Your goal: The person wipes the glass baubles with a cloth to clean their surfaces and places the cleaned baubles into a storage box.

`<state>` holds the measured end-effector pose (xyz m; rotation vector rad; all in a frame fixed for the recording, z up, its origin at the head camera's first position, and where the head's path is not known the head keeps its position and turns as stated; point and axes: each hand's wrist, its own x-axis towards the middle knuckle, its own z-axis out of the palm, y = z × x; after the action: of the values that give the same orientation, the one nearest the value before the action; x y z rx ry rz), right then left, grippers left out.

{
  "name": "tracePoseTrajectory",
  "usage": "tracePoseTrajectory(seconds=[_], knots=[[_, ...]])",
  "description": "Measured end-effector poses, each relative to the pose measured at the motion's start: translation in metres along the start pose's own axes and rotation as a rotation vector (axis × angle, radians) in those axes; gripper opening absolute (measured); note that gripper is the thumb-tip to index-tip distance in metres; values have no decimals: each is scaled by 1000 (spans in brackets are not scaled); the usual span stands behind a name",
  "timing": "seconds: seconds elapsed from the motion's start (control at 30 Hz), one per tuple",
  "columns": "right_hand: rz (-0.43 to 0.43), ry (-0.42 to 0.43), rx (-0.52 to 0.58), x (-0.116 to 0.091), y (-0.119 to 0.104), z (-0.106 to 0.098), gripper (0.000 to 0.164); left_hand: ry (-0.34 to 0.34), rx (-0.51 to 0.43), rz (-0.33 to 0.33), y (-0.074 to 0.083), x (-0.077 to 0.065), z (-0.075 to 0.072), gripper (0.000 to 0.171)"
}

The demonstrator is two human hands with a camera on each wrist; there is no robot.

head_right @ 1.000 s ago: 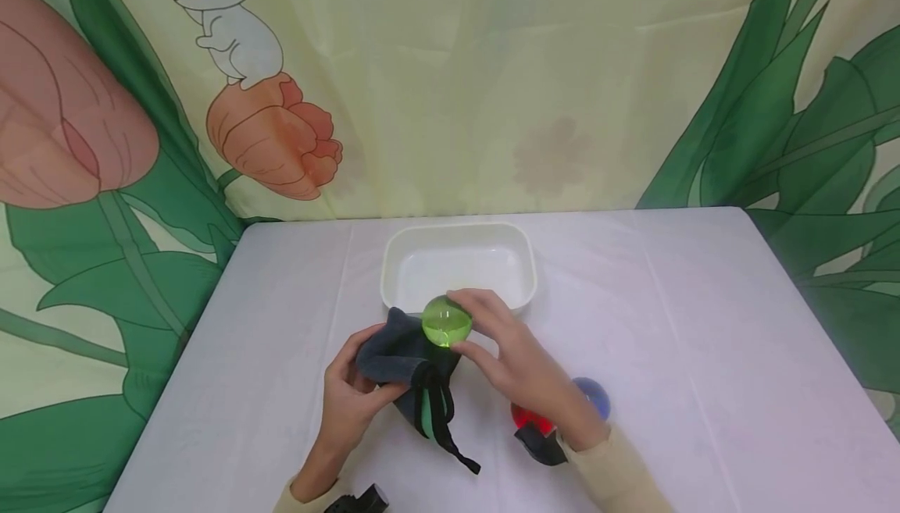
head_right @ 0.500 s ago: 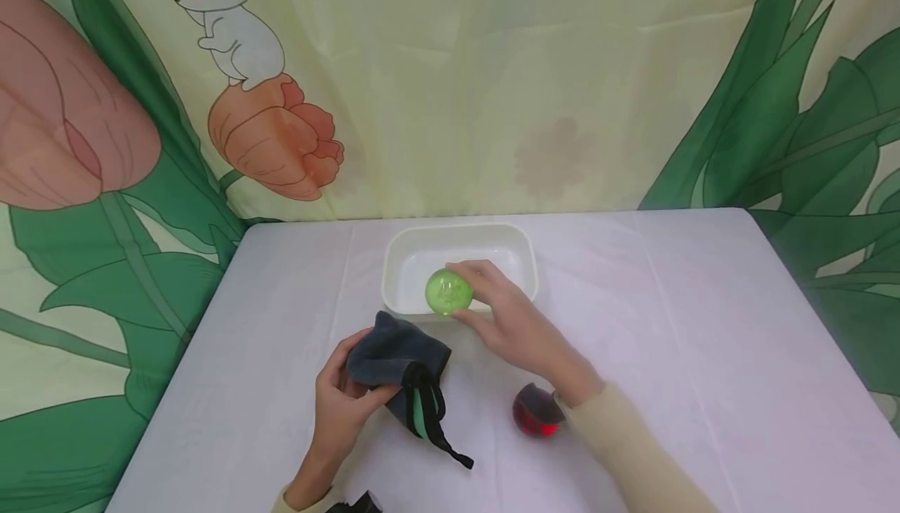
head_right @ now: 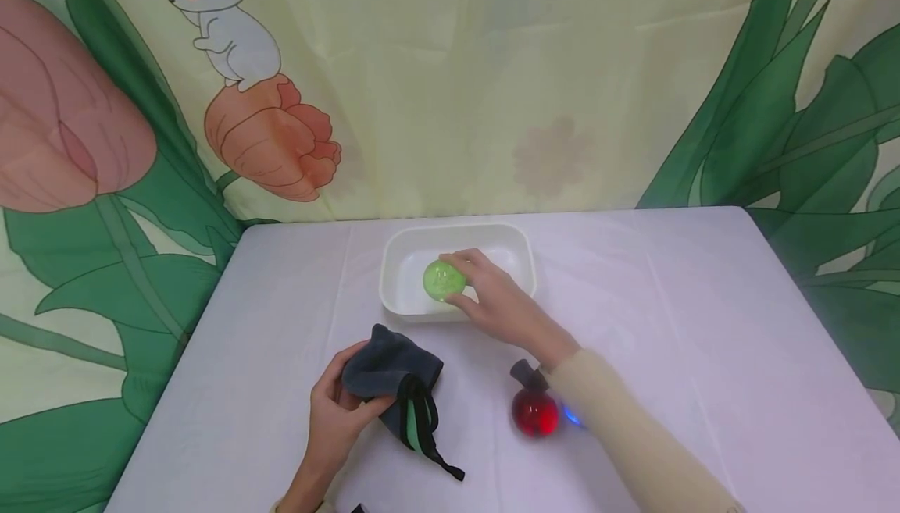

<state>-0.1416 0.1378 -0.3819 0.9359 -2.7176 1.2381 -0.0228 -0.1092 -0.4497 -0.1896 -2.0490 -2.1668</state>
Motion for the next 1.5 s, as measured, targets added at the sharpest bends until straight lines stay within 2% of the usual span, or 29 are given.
tracePoseTrajectory(seconds=[0.27,0.63,0.8,1.5], knots=[[37,-43,-99,12,9,13,60,9,8,-13,-1,-2,0,69],[83,-124,-154,21,15,29,62,33,13,-18,0,-6,-2,69],[125,-173,-161,26,16,33,62,39,22,-21,0,-6,-2,69],[220,-225,-169,36,28,46,57,21,27,-54,-1,-5,1,70]])
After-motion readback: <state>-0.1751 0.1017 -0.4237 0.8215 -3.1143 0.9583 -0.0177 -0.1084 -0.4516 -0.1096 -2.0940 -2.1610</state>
